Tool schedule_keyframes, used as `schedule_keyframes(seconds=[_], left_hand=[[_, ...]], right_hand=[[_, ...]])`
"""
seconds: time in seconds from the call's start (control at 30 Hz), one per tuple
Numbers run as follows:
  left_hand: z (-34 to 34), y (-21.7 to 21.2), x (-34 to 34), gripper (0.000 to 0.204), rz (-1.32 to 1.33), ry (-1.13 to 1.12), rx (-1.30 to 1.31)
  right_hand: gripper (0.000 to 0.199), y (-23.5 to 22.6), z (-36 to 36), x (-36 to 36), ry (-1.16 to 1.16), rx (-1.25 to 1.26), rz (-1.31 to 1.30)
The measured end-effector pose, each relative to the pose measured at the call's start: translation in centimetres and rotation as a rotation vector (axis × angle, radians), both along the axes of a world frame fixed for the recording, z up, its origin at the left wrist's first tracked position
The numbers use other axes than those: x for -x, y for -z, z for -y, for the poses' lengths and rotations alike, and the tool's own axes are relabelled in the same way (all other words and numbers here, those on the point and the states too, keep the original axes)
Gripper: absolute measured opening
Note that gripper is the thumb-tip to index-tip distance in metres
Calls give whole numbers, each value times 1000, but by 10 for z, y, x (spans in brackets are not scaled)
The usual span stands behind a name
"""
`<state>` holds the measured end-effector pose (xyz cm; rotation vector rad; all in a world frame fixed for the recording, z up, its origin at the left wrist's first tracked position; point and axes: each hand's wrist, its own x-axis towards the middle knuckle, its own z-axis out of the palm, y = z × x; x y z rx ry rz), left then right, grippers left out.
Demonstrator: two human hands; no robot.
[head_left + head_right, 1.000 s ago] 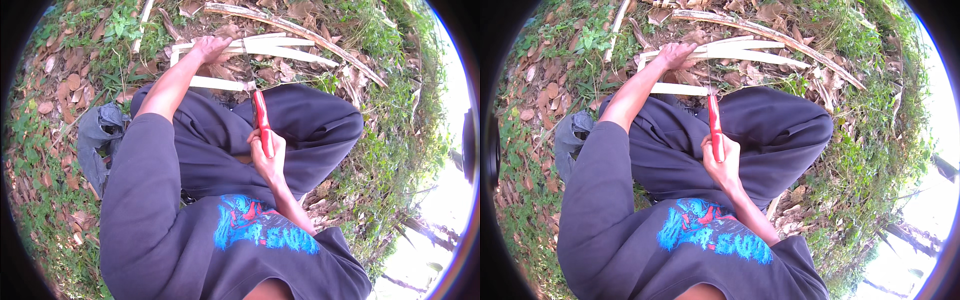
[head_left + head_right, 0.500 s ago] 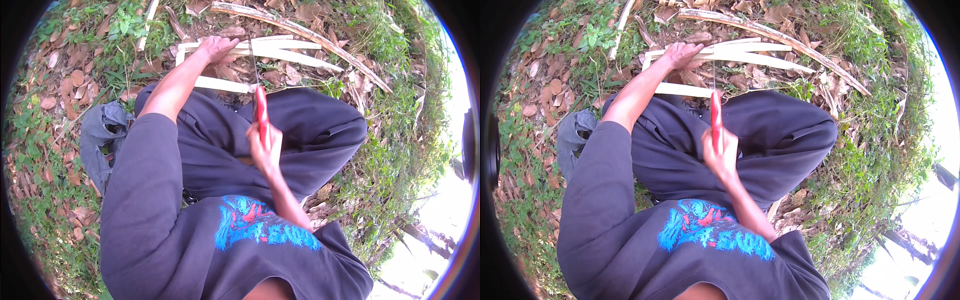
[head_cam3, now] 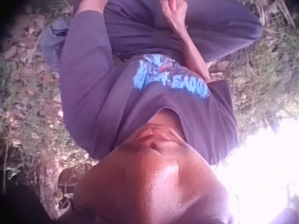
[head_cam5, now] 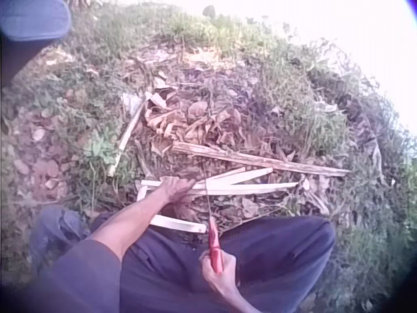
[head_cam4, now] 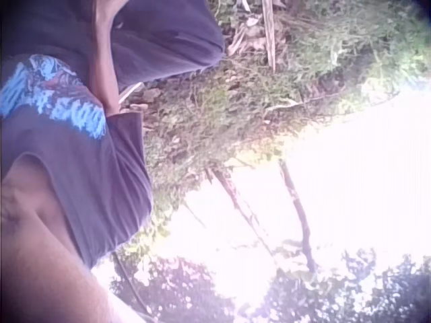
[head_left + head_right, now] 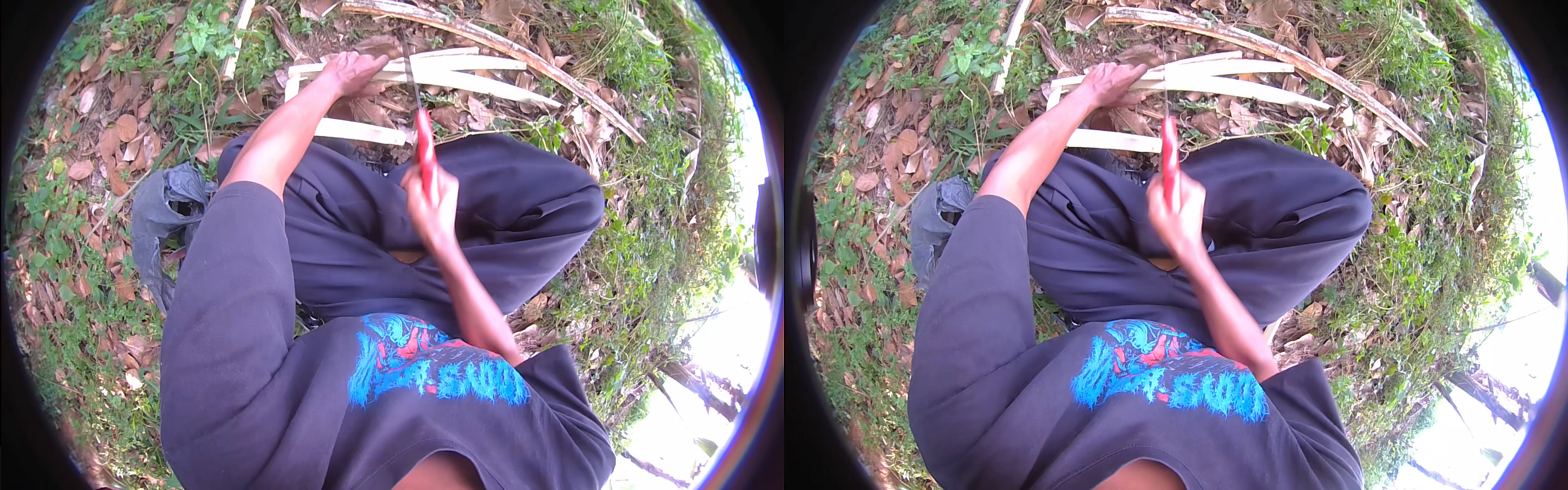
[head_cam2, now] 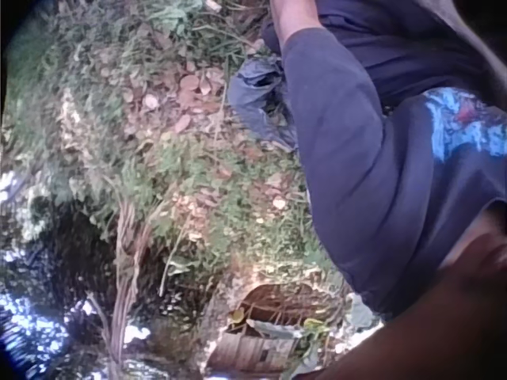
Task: The person sits on the ground and uses a red-handled knife to cut and split a long piece of bamboo. They repeatedly saw through the bamboo and peel away sections, creating smaller strips and accumulating debris on the ground.
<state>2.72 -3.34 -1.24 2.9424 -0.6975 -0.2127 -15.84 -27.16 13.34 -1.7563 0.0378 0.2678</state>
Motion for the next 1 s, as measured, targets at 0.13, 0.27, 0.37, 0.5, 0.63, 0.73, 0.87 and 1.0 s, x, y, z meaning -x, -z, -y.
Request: schedule_keyframes(seconds=[0.13,0.27,0.37,0.5,0.63,0.73,0.87,1.0], left_hand=[[1,5,-1,57,31,-3,31],[-3,7,1,58,36,6,26],[-3,10,0,57,27,18,25],[0,10,-1,61,-28,-30,29],[-1,1,0,60,1,-29,-21],[5,-3,-1,59,-49,-117,22],[-1,3,-6,56,-17,-109,101],[-5,-6,-19,56,26,-177,214]], right_hand=[[17,9,7,24,-17,57,100],[17,15,-7,-2,35,19,43],[11,9,5,44,-20,-46,-27],[10,-12,-12,41,-92,-9,-144],[11,-1,31,40,71,67,-90],[13,-42,55,29,46,-44,-159],[14,-72,66,33,57,-101,50],[15,-74,71,23,65,-152,38]])
